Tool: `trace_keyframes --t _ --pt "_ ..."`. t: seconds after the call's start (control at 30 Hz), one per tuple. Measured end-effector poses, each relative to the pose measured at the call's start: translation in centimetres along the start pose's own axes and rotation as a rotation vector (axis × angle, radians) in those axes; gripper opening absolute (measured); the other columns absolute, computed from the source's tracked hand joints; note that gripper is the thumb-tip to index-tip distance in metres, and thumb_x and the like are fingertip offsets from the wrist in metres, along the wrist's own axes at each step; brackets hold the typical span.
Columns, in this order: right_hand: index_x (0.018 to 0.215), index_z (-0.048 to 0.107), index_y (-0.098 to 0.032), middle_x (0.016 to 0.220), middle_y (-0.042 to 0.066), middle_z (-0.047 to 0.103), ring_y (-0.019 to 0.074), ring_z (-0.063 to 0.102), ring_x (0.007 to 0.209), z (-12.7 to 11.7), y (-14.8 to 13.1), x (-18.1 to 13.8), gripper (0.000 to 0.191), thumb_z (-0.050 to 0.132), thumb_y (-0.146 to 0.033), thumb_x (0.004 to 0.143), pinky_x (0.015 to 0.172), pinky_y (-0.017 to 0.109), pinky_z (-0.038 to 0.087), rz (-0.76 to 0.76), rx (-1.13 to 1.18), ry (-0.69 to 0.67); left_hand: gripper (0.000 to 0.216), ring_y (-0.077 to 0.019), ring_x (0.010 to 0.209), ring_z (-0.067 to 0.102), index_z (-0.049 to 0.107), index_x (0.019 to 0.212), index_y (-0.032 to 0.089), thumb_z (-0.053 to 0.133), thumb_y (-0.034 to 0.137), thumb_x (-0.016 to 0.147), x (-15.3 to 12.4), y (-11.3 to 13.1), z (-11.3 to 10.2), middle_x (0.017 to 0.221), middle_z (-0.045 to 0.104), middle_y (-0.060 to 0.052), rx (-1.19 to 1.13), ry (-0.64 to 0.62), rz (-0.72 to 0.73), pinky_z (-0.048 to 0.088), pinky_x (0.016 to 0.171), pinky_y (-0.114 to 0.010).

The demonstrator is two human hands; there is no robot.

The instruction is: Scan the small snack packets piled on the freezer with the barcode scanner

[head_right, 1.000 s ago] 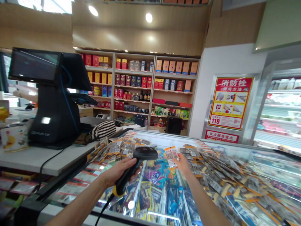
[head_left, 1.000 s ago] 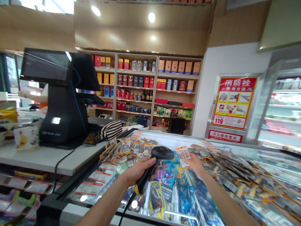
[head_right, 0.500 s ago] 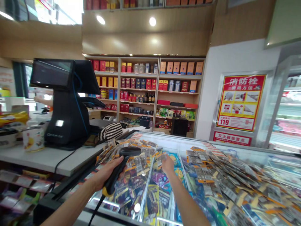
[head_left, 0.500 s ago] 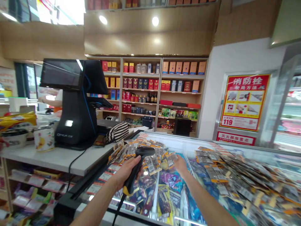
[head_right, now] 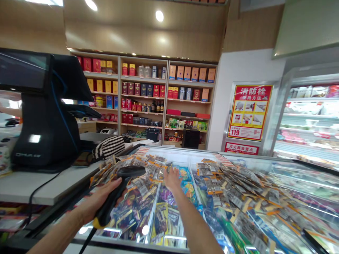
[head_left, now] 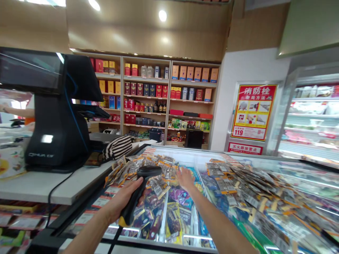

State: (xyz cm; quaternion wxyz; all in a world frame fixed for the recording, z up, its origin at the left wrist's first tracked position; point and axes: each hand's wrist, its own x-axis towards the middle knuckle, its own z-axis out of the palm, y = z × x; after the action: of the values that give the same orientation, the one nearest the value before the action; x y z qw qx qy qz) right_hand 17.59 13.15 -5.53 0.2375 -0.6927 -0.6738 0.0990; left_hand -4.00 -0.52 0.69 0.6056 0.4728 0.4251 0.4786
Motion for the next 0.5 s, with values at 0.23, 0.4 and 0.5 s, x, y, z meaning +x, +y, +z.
trace_keyframes --t 0.23,0.4,0.5 --pt "0.105 0.047 -0.01 0.11 0.02 0.046 0.0316 0.038 0.104 -7.6 11.8 -1.6 0.047 0.034 -0.041 0.073 0.078 0.051 0.029 0.184 -0.316 0.304 0.034 -0.0067 0.042 0.044 0.051 0.063 0.013 0.046 0.046 0.068 0.9 -0.7 2.0 0.051 0.051 0.001 0.023 -0.068 0.017 0.034 0.04 -0.018" --pt "0.083 0.059 -0.015 0.089 0.017 0.058 0.0329 0.047 0.093 -9.9 15.9 -3.2 0.035 0.047 -0.042 0.064 0.072 0.049 0.03 0.24 -0.462 0.246 0.031 -0.0065 0.043 0.045 0.051 0.068 0.014 0.048 0.045 0.068 1.5 -0.7 3.5 0.057 0.053 0.001 -0.027 -0.098 0.009 0.034 0.04 -0.018" --pt "0.088 0.057 -0.019 0.085 0.014 0.06 0.031 0.05 0.09 -9.5 15.1 -3.1 0.033 0.047 -0.039 0.064 0.072 0.048 0.031 0.176 -0.433 0.232 0.032 -0.0066 0.043 0.045 0.051 0.071 0.014 0.048 0.045 0.068 1.4 -0.5 4.0 0.058 0.052 0.001 -0.039 -0.135 0.012 0.034 0.039 -0.018"
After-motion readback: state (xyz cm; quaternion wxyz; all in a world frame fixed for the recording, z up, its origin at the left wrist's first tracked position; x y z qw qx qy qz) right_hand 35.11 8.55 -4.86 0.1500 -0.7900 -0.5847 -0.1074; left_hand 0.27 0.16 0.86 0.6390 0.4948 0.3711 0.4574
